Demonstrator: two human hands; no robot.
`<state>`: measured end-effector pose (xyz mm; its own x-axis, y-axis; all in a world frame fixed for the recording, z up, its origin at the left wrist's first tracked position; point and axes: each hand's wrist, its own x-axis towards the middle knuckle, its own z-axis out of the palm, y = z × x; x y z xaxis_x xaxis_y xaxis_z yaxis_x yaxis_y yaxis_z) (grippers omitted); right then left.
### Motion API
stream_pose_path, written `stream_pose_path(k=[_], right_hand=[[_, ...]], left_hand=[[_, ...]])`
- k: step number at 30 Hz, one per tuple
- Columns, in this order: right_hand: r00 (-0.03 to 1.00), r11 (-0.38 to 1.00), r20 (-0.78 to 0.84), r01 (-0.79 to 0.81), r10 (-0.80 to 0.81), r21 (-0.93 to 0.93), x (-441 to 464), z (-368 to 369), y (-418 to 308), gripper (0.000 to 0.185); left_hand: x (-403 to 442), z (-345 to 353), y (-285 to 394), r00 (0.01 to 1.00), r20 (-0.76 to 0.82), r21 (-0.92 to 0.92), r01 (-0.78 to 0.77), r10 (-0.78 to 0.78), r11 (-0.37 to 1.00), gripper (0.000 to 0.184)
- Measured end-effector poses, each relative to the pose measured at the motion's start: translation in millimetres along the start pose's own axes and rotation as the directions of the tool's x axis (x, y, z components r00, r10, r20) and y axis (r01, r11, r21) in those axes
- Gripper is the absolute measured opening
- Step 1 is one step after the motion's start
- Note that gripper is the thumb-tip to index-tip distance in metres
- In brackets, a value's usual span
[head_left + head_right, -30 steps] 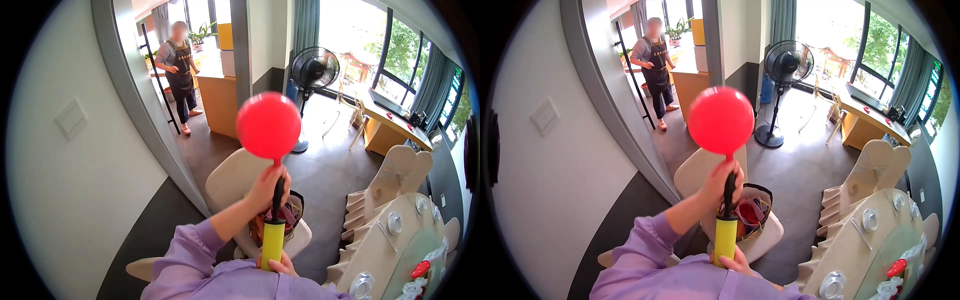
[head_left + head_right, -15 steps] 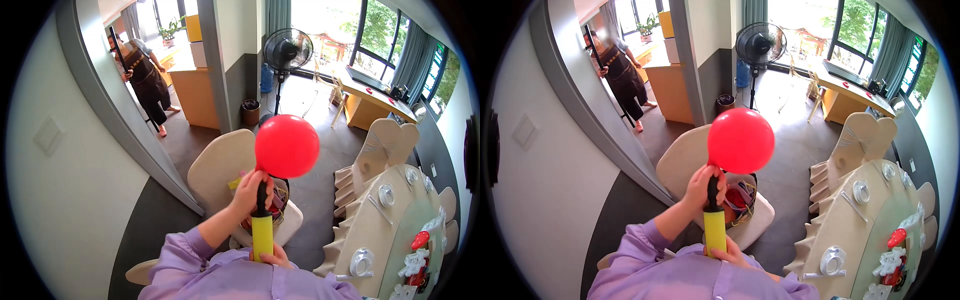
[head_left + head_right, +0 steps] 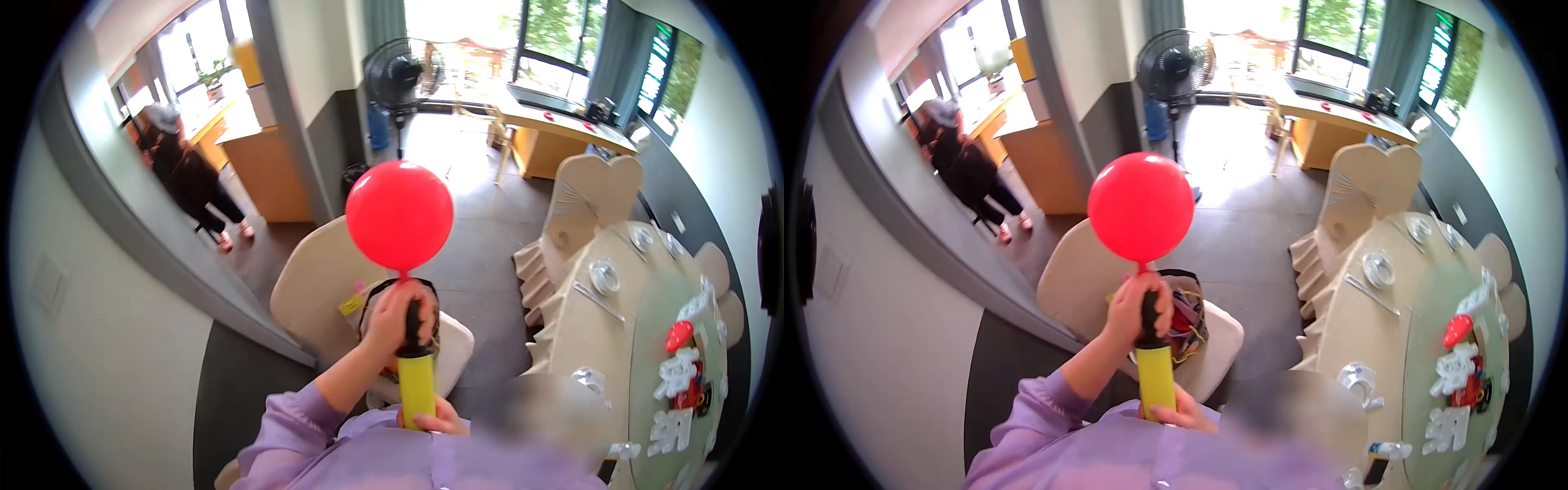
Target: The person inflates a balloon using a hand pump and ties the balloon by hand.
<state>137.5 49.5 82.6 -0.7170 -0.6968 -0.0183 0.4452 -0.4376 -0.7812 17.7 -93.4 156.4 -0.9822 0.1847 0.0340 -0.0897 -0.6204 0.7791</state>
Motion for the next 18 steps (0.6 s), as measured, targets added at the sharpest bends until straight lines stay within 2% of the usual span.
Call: stream_pose_path(k=[2, 3, 5, 8, 10, 13, 14, 16, 18], right_hand=[[0.999, 1.0, -0.033, 0.0, 0.001, 0.008, 5, 4, -13, 0.038], [0.999, 0.999, -0.036, -0.039, 0.04, 0.024, 4, 7, -16, 0.037], [1.0, 0.999, -0.021, -0.004, 0.005, 0.032, 8, 10, -14, 0.037], [0.997, 0.998, 0.05, 0.056, -0.057, 0.023, 8, 10, -11, 0.037], [0.999, 0.999, 0.016, 0.042, -0.042, -0.008, 0, 8, -10, 0.039], [1.0, 1.0, 0.011, 0.026, -0.026, -0.001, -7, 4, -13, 0.041], [1.0, 1.0, 0.012, 0.029, -0.029, 0.005, -8, 3, -11, 0.041], [0.993, 0.993, -0.009, 0.118, -0.118, 0.0, -10, 3, -6, 0.041], [0.994, 0.994, -0.048, 0.101, -0.099, 0.038, -13, 5, -5, 0.04]], left_hand=[[4, -5, -3, 0.999, -0.051, -0.001, 0.015, -0.015, 1.0, 0.02], [7, -2, 2, 0.999, -0.047, 0.004, 0.024, -0.024, 1.0, 0.02], [22, 4, 22, 0.999, -0.032, 0.012, 0.03, -0.03, 0.999, 0.019], [51, 10, 55, 0.999, 0.03, 0.055, -0.037, 0.035, 0.998, 0.02], [64, 15, 68, 0.988, -0.026, 0.094, -0.148, 0.151, 0.985, 0.019], [70, 10, 57, 0.987, -0.019, 0.036, -0.157, 0.158, 0.987, 0.019], [66, 9, 48, 0.988, -0.019, 0.041, -0.154, 0.154, 0.987, 0.019], [42, 12, 16, 0.995, 0.073, 0.038, 0.071, -0.074, 0.997, 0.02], [15, 23, -15, 0.994, 0.094, 0.038, 0.055, -0.058, 0.998, 0.019]])
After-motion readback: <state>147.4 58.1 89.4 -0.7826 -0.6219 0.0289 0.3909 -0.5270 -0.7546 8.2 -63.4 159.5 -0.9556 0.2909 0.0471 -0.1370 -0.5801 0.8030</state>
